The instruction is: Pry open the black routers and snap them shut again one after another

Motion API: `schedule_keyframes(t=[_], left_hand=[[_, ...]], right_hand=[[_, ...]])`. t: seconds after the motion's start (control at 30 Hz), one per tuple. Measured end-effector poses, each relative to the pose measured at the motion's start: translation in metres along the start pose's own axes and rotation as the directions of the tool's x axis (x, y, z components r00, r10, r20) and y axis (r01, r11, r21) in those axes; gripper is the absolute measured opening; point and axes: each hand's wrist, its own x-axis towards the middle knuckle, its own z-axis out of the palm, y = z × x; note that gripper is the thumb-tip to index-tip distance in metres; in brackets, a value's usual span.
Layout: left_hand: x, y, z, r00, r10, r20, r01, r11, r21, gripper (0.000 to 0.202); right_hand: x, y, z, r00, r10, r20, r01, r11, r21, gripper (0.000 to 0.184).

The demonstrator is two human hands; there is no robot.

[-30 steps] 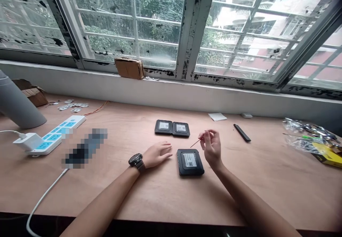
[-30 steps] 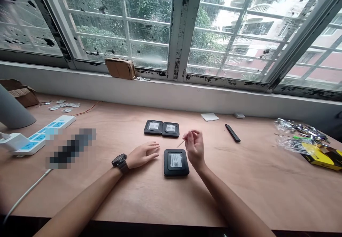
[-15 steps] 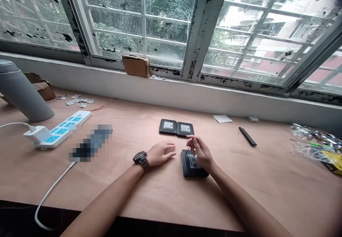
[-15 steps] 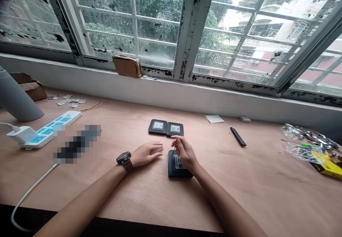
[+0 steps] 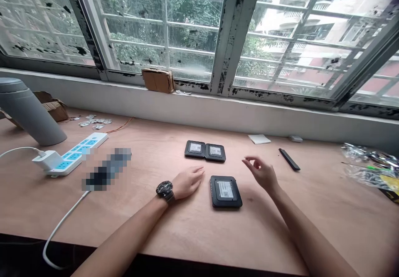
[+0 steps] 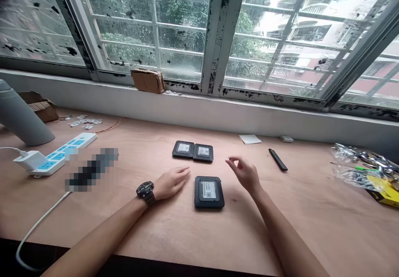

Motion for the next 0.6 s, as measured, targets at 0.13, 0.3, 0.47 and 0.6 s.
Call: schedule_keyframes(t=[0.13,0.3,0.47,0.6], left_hand=[[-0.003,0.03,0.012,0.99,0.131,0.049,-0.137,0.982,0.132,0.065],[-0.025,0.065,0.022,0.98,0.194,0.035,-0.195,0.928,0.317,0.058],[-0.023,0.093,0.025,0.954,0.301,0.01,-0.28,0.876,0.393,0.046],[0.005,0.108,0.038,0.973,0.215,0.088,-0.233,0.91,0.342,0.058]], right_hand=[[-0.01,0.027,-0.004,0.964,-0.028,0.263,0.084,0.975,-0.205,0.028],[-0.013,0.028,-0.001,0.905,0.065,0.421,0.023,0.979,-0.2,0.028],[-0.015,0.027,-0.002,0.864,0.082,0.497,-0.001,0.987,-0.163,0.029],[-0.017,0.025,-0.001,0.841,0.059,0.538,0.007,0.993,-0.12,0.024]])
